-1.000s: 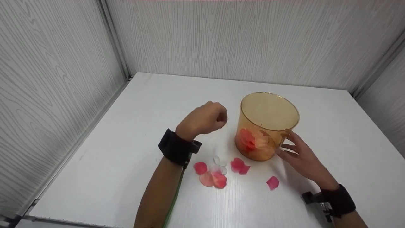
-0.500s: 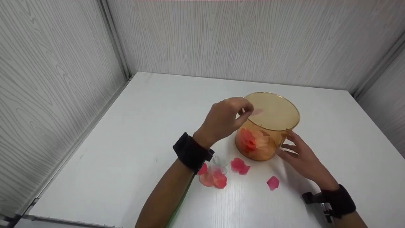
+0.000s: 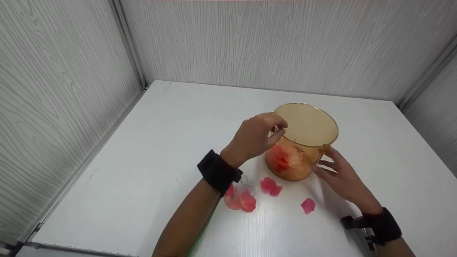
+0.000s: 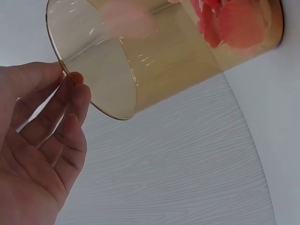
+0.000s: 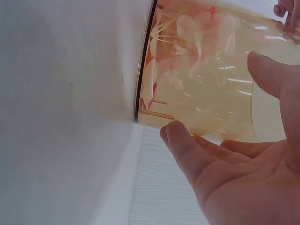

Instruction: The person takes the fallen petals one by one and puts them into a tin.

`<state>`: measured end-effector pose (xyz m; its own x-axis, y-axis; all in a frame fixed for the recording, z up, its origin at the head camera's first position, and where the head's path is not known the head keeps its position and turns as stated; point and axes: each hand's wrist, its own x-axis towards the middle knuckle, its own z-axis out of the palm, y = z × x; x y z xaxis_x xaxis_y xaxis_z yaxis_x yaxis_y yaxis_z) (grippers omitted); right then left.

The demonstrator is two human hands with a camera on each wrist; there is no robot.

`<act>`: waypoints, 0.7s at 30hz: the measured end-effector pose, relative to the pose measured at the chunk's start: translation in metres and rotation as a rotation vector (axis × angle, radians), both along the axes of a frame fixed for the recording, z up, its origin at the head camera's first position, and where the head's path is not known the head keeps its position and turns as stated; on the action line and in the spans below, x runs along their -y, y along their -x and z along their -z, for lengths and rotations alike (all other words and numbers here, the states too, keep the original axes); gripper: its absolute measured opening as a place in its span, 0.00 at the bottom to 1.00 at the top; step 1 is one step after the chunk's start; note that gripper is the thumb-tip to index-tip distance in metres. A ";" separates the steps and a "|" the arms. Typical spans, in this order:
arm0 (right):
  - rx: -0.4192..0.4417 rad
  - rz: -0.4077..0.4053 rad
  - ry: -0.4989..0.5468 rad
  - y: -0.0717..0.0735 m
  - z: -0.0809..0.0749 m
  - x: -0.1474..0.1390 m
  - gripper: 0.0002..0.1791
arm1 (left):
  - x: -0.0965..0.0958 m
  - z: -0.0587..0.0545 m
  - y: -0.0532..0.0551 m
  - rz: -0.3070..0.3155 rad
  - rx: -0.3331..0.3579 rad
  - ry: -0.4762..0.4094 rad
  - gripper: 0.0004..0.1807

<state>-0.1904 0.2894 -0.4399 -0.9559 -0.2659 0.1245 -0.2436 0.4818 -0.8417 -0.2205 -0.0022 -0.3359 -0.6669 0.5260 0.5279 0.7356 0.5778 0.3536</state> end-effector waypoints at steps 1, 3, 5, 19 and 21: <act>-0.005 0.002 0.001 0.000 0.000 0.000 0.47 | 0.001 0.000 0.000 -0.001 0.007 -0.004 0.09; -0.020 0.007 0.004 -0.001 0.000 0.000 0.47 | 0.004 -0.003 0.000 -0.010 0.029 -0.006 0.10; -0.029 0.014 0.006 -0.001 0.000 0.001 0.46 | 0.009 -0.006 -0.001 -0.036 0.068 0.011 0.11; -0.055 0.039 0.031 -0.005 -0.002 0.005 0.44 | 0.007 0.018 -0.007 -0.083 0.644 0.563 0.14; -0.039 0.038 0.054 -0.005 0.000 0.006 0.47 | 0.000 0.030 -0.010 -0.065 0.675 0.594 0.14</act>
